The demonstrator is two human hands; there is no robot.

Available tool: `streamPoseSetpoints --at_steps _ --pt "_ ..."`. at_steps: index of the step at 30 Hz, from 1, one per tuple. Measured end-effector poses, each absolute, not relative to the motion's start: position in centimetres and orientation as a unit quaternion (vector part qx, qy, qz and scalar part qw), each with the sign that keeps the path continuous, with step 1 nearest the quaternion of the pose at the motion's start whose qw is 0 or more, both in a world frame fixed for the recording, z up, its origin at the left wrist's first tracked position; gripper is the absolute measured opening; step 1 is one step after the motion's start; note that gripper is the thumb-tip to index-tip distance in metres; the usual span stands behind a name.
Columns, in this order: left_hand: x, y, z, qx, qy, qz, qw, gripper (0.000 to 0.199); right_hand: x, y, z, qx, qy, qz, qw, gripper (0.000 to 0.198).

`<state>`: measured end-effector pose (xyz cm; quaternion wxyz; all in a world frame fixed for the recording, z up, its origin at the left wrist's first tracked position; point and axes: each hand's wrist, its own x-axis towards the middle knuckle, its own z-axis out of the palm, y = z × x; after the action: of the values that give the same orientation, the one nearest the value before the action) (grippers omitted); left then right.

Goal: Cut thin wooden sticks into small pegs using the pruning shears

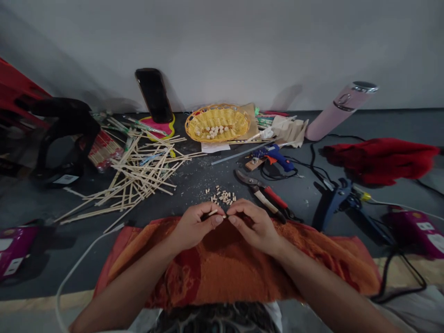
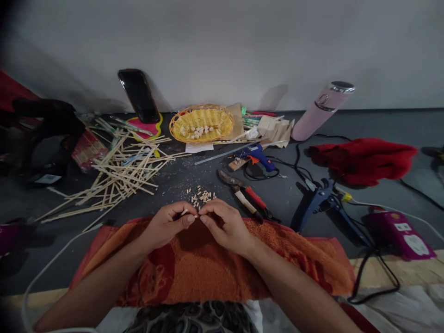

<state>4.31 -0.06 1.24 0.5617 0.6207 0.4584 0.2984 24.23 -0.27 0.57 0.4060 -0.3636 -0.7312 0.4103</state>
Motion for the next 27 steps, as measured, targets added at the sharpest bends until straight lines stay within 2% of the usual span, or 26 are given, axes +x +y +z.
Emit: streamPoseSetpoints --at_steps 10,20,27 --pt "4.41 -0.19 1.11 0.682 0.476 0.278 0.481 0.022 24.27 -0.12 0.82 -0.377 -0.711 0.467 0.368 0.012" --pt "4.63 -0.42 0.89 0.716 0.484 0.271 0.424 0.012 24.22 0.00 0.28 -0.394 -0.708 0.471 0.350 0.010" --pt "4.86 -0.45 0.84 0.706 0.486 0.275 0.436 0.015 24.09 -0.12 0.20 -0.395 -0.721 0.461 0.334 0.010"
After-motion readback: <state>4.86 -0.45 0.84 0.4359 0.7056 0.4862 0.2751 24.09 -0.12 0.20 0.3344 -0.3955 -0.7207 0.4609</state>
